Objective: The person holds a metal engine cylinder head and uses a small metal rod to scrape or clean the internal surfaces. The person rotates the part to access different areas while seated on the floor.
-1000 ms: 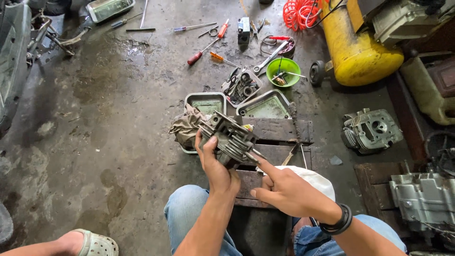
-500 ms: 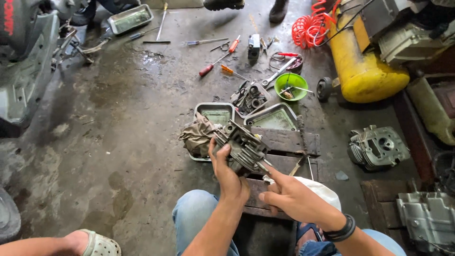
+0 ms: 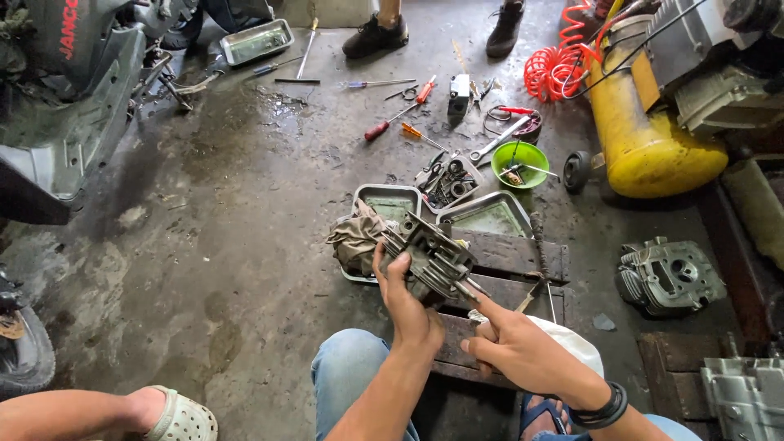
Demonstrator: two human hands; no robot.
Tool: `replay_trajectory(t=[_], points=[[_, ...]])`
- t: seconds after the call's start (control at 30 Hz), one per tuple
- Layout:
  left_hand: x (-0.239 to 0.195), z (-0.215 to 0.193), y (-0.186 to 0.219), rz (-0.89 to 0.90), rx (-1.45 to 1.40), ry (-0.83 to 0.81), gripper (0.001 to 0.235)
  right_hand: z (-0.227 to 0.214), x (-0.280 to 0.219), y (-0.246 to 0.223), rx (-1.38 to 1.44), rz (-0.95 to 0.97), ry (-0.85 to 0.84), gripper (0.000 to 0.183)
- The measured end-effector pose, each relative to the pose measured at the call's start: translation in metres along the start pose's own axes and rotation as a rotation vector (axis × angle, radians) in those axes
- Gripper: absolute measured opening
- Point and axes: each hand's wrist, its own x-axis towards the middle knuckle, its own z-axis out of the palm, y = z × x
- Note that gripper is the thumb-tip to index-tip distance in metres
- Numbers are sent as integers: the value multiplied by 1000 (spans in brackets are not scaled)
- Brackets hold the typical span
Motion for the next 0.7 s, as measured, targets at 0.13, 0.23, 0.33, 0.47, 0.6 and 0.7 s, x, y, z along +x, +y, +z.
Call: replay_trajectory(t=[0.13, 0.23, 0.33, 0.47, 0.6, 0.7], points=[[2, -3, -6, 37, -5, -46, 63, 4, 6, 2, 26, -4, 29, 84], [-2, 2, -1, -9, -13, -14, 64, 3, 7, 13, 304, 28, 13, 82], [-5, 6, 1, 39, -51, -2, 65, 0, 7, 17, 343, 64, -17, 80], [-15, 9, 5, 5, 0, 20, 69, 4, 11, 26, 461, 16, -24, 82], [-6, 7, 7, 32, -22, 8, 71, 4, 7, 30, 611, -57, -133, 90], [-9, 9, 5, 15, -21, 18, 67, 5, 9, 21, 625, -47, -76, 48]])
